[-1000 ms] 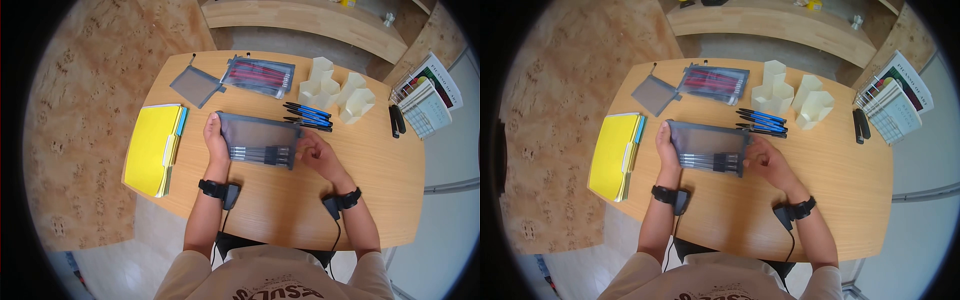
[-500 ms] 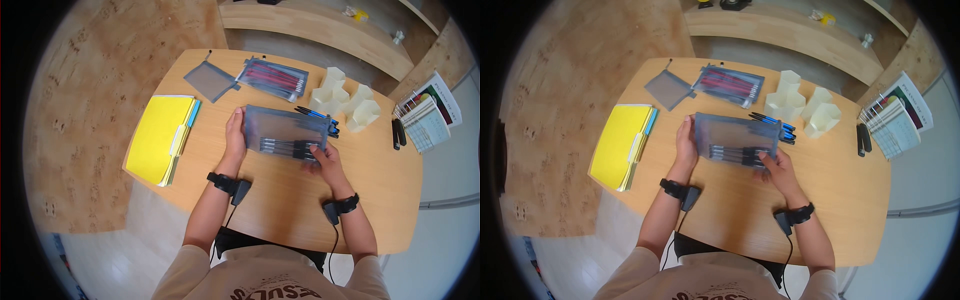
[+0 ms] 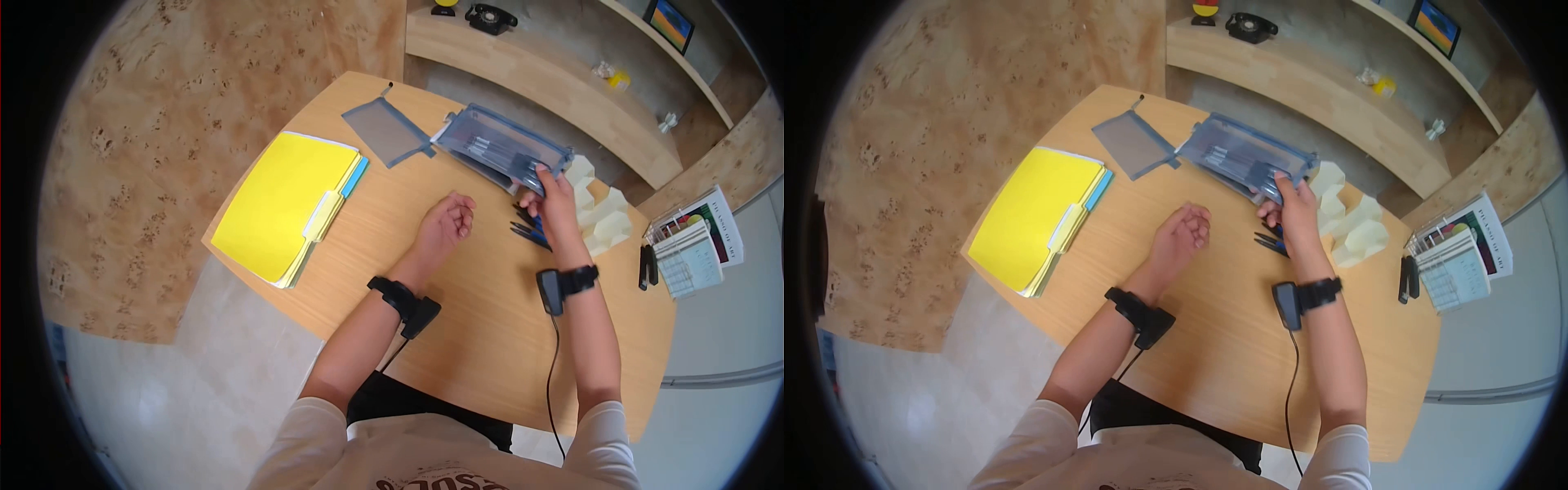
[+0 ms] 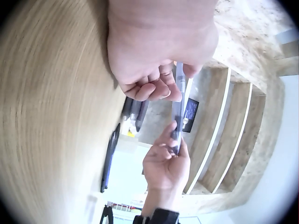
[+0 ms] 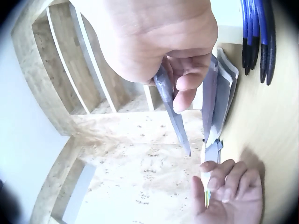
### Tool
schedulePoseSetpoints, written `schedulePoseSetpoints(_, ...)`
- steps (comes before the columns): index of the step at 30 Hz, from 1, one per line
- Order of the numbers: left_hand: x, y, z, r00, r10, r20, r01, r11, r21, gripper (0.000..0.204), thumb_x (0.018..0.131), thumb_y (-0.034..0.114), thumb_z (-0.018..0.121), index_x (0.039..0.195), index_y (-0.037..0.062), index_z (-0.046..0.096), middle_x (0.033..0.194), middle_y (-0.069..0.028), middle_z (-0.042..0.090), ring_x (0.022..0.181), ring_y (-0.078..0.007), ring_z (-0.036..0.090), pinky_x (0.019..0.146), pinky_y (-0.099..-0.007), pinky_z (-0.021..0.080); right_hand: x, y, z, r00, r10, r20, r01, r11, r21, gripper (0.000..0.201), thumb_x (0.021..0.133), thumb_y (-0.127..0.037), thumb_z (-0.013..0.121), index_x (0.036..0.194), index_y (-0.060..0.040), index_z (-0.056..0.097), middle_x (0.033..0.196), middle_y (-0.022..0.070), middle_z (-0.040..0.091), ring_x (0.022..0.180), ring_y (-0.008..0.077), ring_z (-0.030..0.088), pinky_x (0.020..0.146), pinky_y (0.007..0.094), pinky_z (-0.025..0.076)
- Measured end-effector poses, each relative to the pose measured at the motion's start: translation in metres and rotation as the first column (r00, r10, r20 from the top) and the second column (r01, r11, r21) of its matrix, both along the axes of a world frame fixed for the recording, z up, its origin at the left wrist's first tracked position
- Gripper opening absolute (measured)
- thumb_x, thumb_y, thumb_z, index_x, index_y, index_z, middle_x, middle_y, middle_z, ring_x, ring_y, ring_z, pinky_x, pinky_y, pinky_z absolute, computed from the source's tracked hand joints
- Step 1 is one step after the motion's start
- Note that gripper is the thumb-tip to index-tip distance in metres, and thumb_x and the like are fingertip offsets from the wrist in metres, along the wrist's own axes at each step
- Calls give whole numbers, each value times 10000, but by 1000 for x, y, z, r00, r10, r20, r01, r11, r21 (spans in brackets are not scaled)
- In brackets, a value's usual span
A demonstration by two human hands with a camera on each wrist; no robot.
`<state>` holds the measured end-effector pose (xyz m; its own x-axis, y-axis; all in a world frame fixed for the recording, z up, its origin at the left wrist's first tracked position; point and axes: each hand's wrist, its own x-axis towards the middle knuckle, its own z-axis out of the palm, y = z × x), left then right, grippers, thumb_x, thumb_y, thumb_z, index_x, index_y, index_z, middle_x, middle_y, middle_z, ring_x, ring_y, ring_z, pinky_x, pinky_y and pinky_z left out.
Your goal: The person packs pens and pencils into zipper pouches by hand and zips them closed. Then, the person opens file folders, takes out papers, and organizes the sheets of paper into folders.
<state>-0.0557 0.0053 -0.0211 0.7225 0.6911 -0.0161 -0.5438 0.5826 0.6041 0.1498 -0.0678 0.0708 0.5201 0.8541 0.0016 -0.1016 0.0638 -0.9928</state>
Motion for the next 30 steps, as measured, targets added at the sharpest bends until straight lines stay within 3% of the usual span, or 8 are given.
schedulePoseSetpoints(11,6,6,-11,992,-100,78,98,995,27,289,1083,292,463,1029,55,618,803,-19,557,744,-118,516,685,-255,388,34,65,-18,990,14,-140,-49,968,-246,275,1068,-218,550,1198,22,526,996,223,750,624,175,669,532,244,539)
schedulePoseSetpoints(14,6,4,-8,992,-100,72,99,995,9,285,1082,289,459,1008,61,613,798,-19,553,739,-119,511,681,-255,387,33,56,-20,981,-116,-153,77,968,-241,295,1051,-176,565,1232,46,493,967,206,725,644,189,674,540,260,552)
schedulePoseSetpoints(20,4,2,-4,996,-71,55,72,997,-13,272,1068,289,476,982,66,607,786,-19,543,718,-122,491,671,-257,382,-7,24,-4,965,-178,194,222,946,-237,403,977,-102,584,1314,55,428,882,152,691,627,180,655,530,271,530)
schedulePoseSetpoints(22,5,3,-4,996,-70,61,72,997,-17,270,1064,288,481,980,65,606,775,-17,537,714,-122,486,669,-255,379,-15,28,-4,884,-106,456,236,942,-239,388,948,-90,599,1296,38,486,855,119,703,599,157,640,515,272,500)
schedulePoseSetpoints(23,6,2,-3,997,-42,64,46,997,-55,268,1062,288,482,966,68,602,757,-11,527,700,-124,477,665,-257,375,-19,33,-3,883,-102,459,234,942,-240,388,948,-90,599,1296,38,486,855,119,703,599,157,640,515,272,500)
schedulePoseSetpoints(26,9,4,-9,995,-24,101,38,989,-144,263,1062,285,483,920,83,575,704,5,486,650,-119,443,637,-257,361,-46,69,12,805,350,480,-168,909,-380,301,950,-98,610,1232,5,607,809,97,726,575,138,639,511,278,502)
schedulePoseSetpoints(28,6,10,-17,990,-41,134,65,981,-181,266,1062,282,481,888,94,551,670,16,455,614,-113,418,615,-255,352,-74,98,14,785,412,462,-227,886,-405,330,952,-101,610,1265,0,595,806,101,729,571,145,645,523,277,518)
schedulePoseSetpoints(30,2,19,-21,934,129,334,-35,961,-274,297,1056,265,478,793,125,475,618,32,382,552,-102,360,558,-258,325,-95,126,16,761,469,448,-279,861,-425,359,954,-104,611,1298,-6,582,802,104,732,568,152,650,534,277,533)
